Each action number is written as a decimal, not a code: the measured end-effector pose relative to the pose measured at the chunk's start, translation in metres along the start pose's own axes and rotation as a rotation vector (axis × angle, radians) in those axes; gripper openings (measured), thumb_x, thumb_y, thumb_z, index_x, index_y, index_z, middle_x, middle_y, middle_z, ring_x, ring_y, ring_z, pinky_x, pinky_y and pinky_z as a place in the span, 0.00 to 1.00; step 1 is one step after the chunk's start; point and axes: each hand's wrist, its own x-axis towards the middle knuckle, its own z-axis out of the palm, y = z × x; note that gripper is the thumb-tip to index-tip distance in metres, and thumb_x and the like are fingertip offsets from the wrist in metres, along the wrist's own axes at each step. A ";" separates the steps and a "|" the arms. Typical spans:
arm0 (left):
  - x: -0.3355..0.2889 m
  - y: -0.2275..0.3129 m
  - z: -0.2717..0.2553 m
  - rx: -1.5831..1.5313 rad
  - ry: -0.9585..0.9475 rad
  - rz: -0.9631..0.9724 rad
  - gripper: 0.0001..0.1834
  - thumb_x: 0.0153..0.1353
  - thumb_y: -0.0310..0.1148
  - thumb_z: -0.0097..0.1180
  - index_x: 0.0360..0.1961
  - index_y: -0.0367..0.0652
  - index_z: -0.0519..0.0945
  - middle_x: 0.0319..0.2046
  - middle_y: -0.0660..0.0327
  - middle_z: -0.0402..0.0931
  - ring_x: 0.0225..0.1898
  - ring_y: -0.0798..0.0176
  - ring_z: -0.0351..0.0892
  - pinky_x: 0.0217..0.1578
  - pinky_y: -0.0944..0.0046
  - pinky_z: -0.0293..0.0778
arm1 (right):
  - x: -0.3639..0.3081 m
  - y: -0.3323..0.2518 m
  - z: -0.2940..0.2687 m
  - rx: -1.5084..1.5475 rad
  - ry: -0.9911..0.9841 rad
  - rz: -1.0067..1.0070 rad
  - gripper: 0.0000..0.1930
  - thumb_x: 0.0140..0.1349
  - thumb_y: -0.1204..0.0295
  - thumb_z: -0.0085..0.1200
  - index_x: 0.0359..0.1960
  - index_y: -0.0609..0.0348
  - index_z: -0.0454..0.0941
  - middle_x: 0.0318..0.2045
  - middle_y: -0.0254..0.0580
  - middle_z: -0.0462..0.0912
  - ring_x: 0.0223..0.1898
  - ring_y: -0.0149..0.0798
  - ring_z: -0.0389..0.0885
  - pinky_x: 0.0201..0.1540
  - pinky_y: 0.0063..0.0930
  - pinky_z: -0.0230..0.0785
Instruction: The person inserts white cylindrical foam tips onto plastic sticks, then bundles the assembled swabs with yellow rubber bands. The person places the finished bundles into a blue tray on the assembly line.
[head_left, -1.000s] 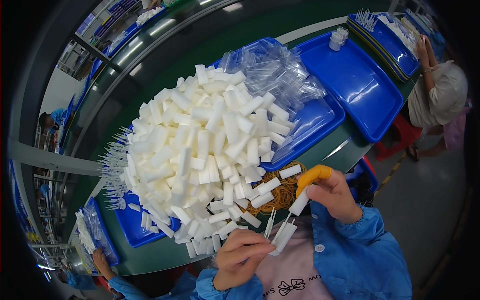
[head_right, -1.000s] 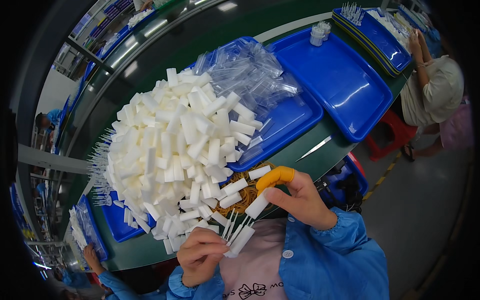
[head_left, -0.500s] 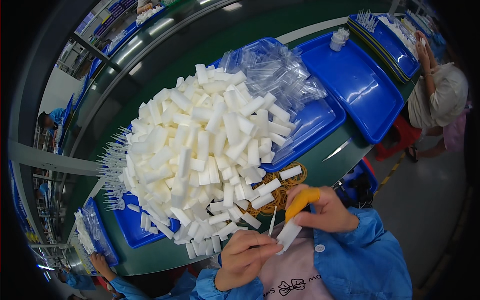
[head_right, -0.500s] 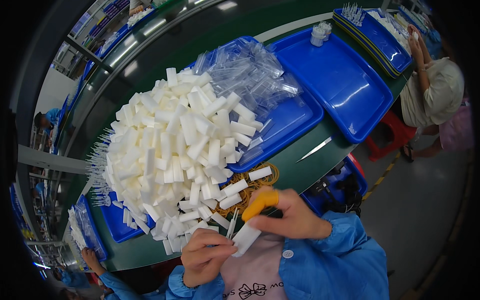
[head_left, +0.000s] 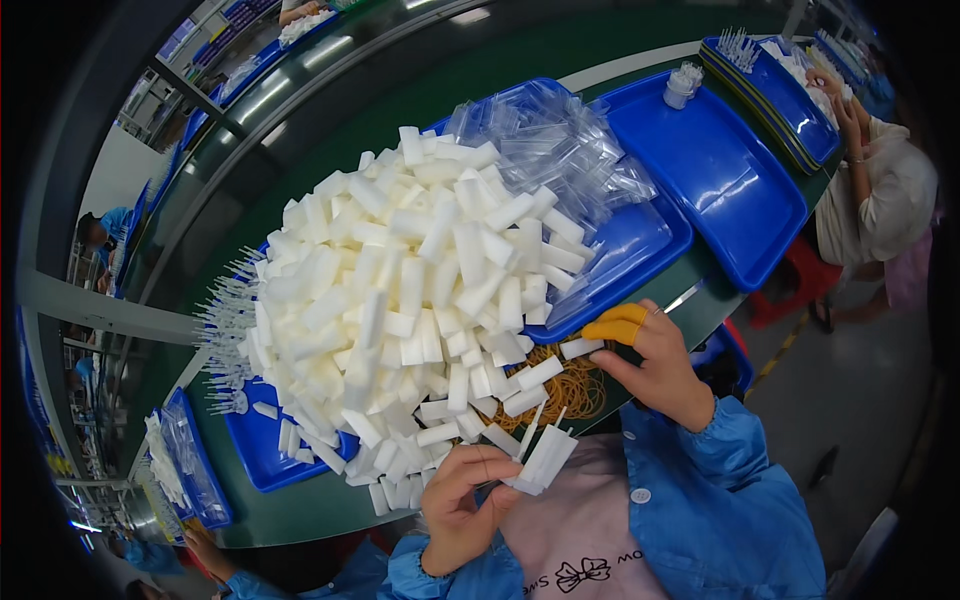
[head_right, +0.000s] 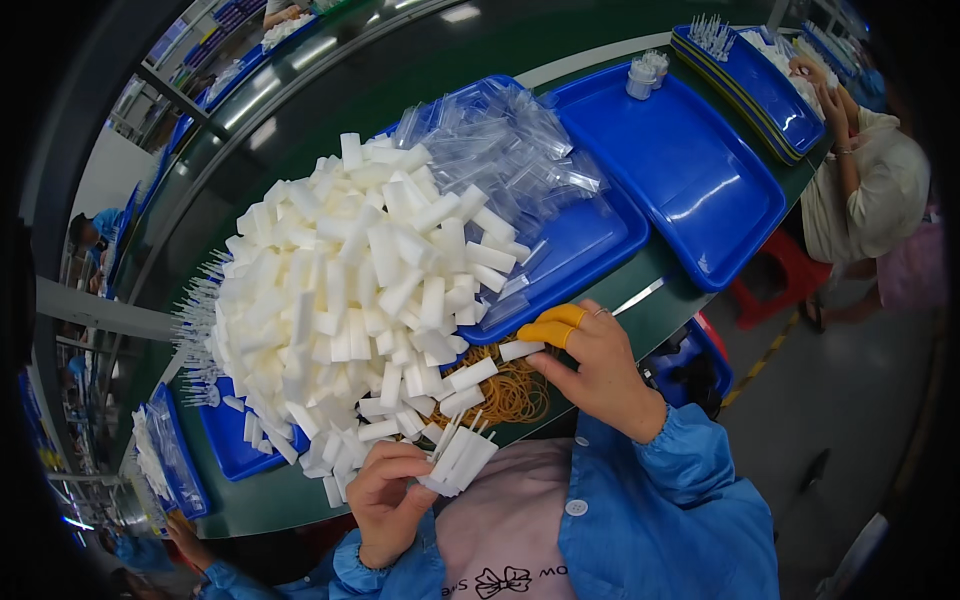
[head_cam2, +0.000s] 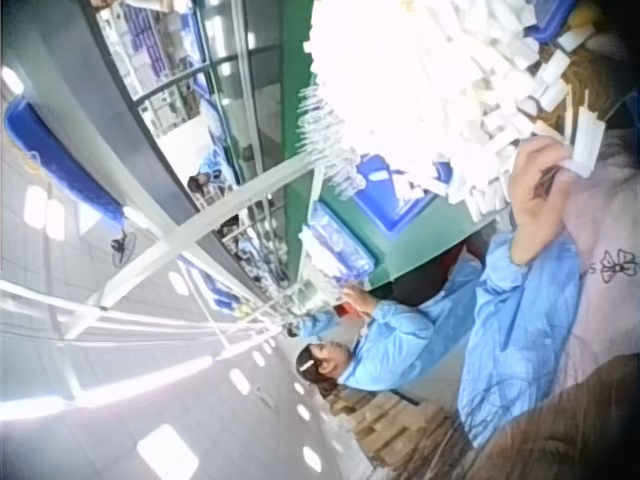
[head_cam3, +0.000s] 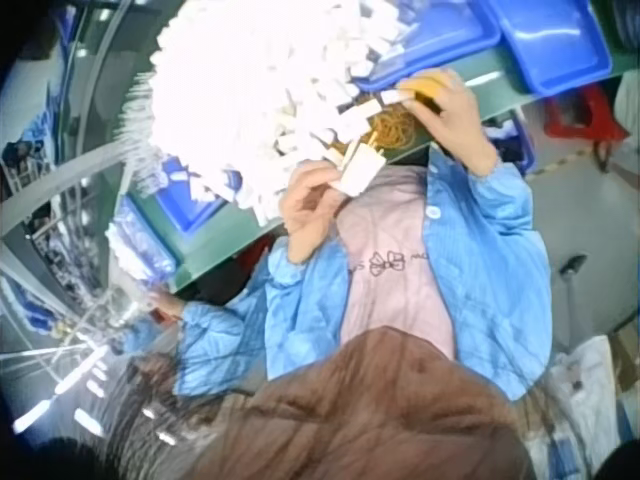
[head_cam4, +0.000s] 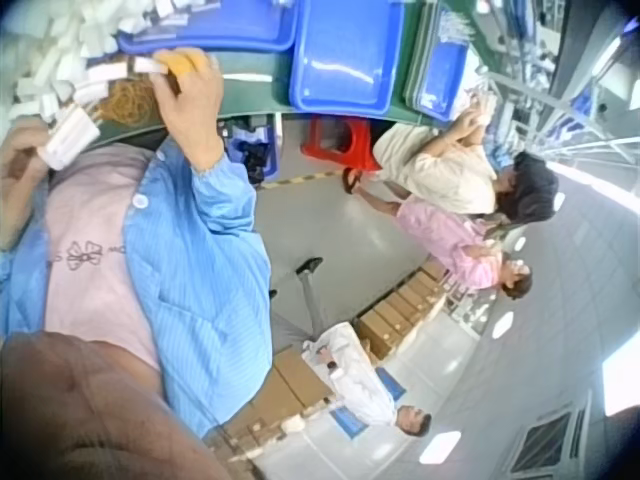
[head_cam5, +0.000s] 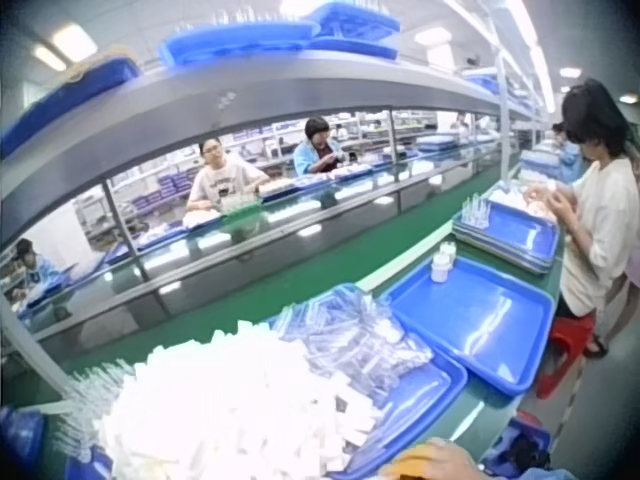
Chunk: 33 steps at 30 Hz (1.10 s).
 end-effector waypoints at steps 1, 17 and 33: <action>0.000 0.000 0.000 -0.021 0.006 -0.002 0.14 0.48 0.21 0.66 0.38 0.35 0.81 0.38 0.56 0.75 0.38 0.63 0.74 0.42 0.67 0.70 | 0.000 0.002 0.003 -0.120 0.001 -0.022 0.12 0.49 0.73 0.62 0.37 0.57 0.80 0.36 0.39 0.80 0.39 0.44 0.74 0.43 0.36 0.65; -0.008 -0.002 -0.007 -0.142 0.022 -0.006 0.13 0.47 0.16 0.62 0.37 0.33 0.82 0.37 0.54 0.75 0.39 0.63 0.74 0.40 0.67 0.71 | -0.015 0.007 0.011 -0.110 0.100 0.036 0.10 0.57 0.76 0.53 0.41 0.59 0.77 0.35 0.43 0.77 0.37 0.47 0.73 0.45 0.35 0.64; 0.007 0.006 0.004 0.119 -0.167 0.162 0.11 0.43 0.15 0.62 0.31 0.37 0.85 0.32 0.57 0.77 0.34 0.62 0.75 0.34 0.67 0.70 | -0.012 -0.025 0.009 1.003 -0.124 0.441 0.12 0.66 0.66 0.50 0.39 0.65 0.77 0.34 0.34 0.78 0.36 0.25 0.72 0.43 0.19 0.65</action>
